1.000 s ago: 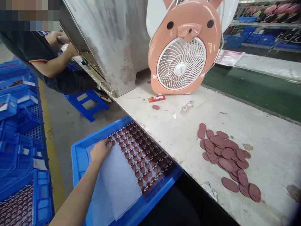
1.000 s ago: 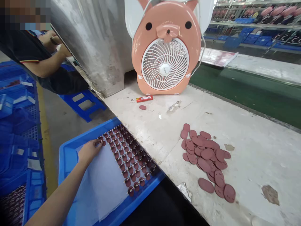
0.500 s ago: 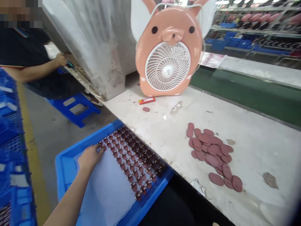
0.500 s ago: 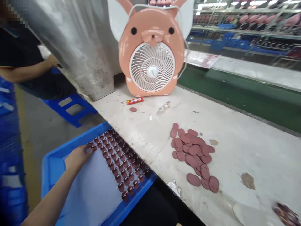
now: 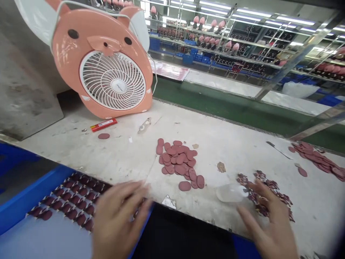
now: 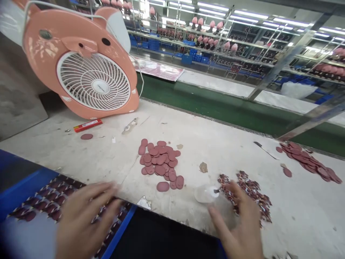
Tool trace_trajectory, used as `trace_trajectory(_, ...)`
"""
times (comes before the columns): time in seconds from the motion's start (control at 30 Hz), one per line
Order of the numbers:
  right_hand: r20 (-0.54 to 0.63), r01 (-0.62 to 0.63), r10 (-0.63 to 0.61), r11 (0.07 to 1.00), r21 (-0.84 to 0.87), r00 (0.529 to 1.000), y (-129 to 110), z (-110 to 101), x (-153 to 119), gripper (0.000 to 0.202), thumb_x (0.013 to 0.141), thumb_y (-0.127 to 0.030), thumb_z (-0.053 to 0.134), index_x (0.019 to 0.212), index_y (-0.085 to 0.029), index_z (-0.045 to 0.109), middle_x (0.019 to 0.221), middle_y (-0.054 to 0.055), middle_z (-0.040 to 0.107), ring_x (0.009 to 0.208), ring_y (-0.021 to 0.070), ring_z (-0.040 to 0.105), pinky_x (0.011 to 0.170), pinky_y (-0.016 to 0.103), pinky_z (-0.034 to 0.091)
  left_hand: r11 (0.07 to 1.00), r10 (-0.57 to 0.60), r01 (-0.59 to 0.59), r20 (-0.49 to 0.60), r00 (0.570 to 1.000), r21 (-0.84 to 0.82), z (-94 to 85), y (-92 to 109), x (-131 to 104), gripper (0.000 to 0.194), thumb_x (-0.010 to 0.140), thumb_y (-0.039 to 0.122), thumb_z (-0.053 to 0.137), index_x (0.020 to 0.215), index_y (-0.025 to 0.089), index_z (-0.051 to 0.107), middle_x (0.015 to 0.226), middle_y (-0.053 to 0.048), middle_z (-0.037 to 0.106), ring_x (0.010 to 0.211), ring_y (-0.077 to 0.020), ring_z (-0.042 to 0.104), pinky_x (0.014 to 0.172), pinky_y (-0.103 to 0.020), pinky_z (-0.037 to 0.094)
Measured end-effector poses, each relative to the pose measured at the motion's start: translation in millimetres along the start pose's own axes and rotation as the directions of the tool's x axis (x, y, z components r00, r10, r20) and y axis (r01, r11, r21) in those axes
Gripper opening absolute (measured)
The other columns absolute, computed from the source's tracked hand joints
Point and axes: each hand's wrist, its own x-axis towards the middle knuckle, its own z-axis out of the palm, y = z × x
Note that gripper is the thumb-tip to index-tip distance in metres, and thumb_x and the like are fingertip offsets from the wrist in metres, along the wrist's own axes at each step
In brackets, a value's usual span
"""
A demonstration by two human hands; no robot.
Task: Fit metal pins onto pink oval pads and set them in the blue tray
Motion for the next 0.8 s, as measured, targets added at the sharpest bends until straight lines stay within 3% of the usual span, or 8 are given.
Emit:
trace_trajectory(0.13,0.157,0.030,-0.046,0.994,0.105,0.986,-15.3,13.3,9.7,0.053,0.083,-0.051,0.066,0.128,-0.026,0.053,0.123,0.011,0.059,0.116,0.0378,0.046,0.096,0.058,0.036,0.974,0.217,-0.181,0.350,0.911,-0.132,35.9,54.2,27.9,0.060,0.080,0.053,0.069,0.128,0.019,0.061,0.125,-0.006,0.072,0.116,-0.0259,0.062,0.116,-0.038,0.015)
trace_trajectory(0.27,0.202,-0.007,-0.053,0.958,0.285,0.978,-19.2,16.4,11.8,0.032,0.089,-0.042,0.062,0.117,-0.028,0.056,0.116,0.007,0.061,0.110,0.0292,0.053,0.095,0.047,0.040,0.951,0.263,-0.200,0.276,0.924,-0.237,40.2,60.9,15.3,0.030,0.089,0.016,0.064,0.117,0.028,0.067,0.105,0.004,0.080,0.094,-0.0160,0.069,0.112,-0.038,0.021)
trace_trajectory(0.37,0.225,-0.071,-0.040,0.882,0.465,0.974,-30.1,11.3,0.2,0.024,0.095,-0.044,0.049,0.110,-0.025,0.051,0.096,0.004,0.061,0.083,0.0202,0.060,0.074,0.034,0.049,0.921,0.116,0.006,0.289,0.950,-0.390,28.1,66.0,5.9,0.034,0.086,0.003,0.062,0.107,0.028,0.069,0.090,0.006,0.080,0.079,-0.0127,0.069,0.100,-0.035,0.036)
trace_trajectory(0.43,0.273,-0.127,-0.036,0.821,0.556,0.961,-43.4,7.7,-9.9,0.024,0.095,-0.047,0.046,0.101,-0.024,0.048,0.077,-0.002,0.055,0.060,0.0145,0.053,0.055,0.027,0.046,0.811,-0.074,0.294,0.411,0.909,-0.506,18.6,77.1,7.9,0.028,0.086,0.010,0.064,0.104,0.030,0.070,0.085,0.006,0.079,0.076,-0.0127,0.070,0.084,-0.028,0.048)
trace_trajectory(0.5,0.406,-0.259,-0.031,0.724,0.639,0.913,-58.5,5.7,-17.6,0.028,0.089,-0.050,0.056,0.093,-0.023,0.049,0.069,-0.004,0.052,0.053,0.0112,0.047,0.049,0.023,0.040,0.613,-0.231,0.567,0.561,0.795,-0.550,11.4,91.4,13.9,0.020,0.087,0.019,0.065,0.099,0.032,0.074,0.082,0.004,0.078,0.075,-0.0145,0.071,0.069,-0.024,0.053)
trace_trajectory(0.57,0.553,-0.442,-0.036,0.558,0.703,0.833,-71.9,5.8,-21.5,0.033,0.080,-0.048,0.069,0.087,-0.021,0.051,0.068,-0.004,0.053,0.056,0.0100,0.046,0.052,0.022,0.038,0.447,-0.312,0.717,0.658,0.685,-0.534,7.8,104.2,19.1,0.014,0.085,0.027,0.068,0.090,0.034,0.078,0.078,0.001,0.078,0.073,-0.0174,0.072,0.066,-0.025,0.055)
trace_trajectory(0.67,0.672,-0.645,-0.013,0.265,0.717,0.741,-84.2,8.5,-24.3,0.041,0.074,-0.047,0.077,0.091,-0.021,0.050,0.066,-0.005,0.052,0.055,0.0073,0.042,0.053,0.020,0.034,0.248,-0.414,0.783,0.669,0.618,-0.570,9.4,116.3,17.8,0.012,0.074,0.036,0.078,0.085,0.035,0.081,0.075,-0.002,0.077,0.069,-0.0198,0.069,0.066,-0.027,0.055)
trace_trajectory(0.8,0.719,-0.714,0.015,0.134,0.687,0.695,-90.8,14.2,-32.4,0.051,0.073,-0.055,0.076,0.097,-0.023,0.043,0.063,-0.007,0.053,0.044,0.0044,0.036,0.041,0.016,0.025,0.027,-0.480,0.699,0.605,0.636,-0.714,19.6,123.9,4.8,0.036,0.053,0.040,0.091,0.087,0.035,0.082,0.069,-0.001,0.068,0.063,-0.0167,0.064,0.060,-0.025,0.052)
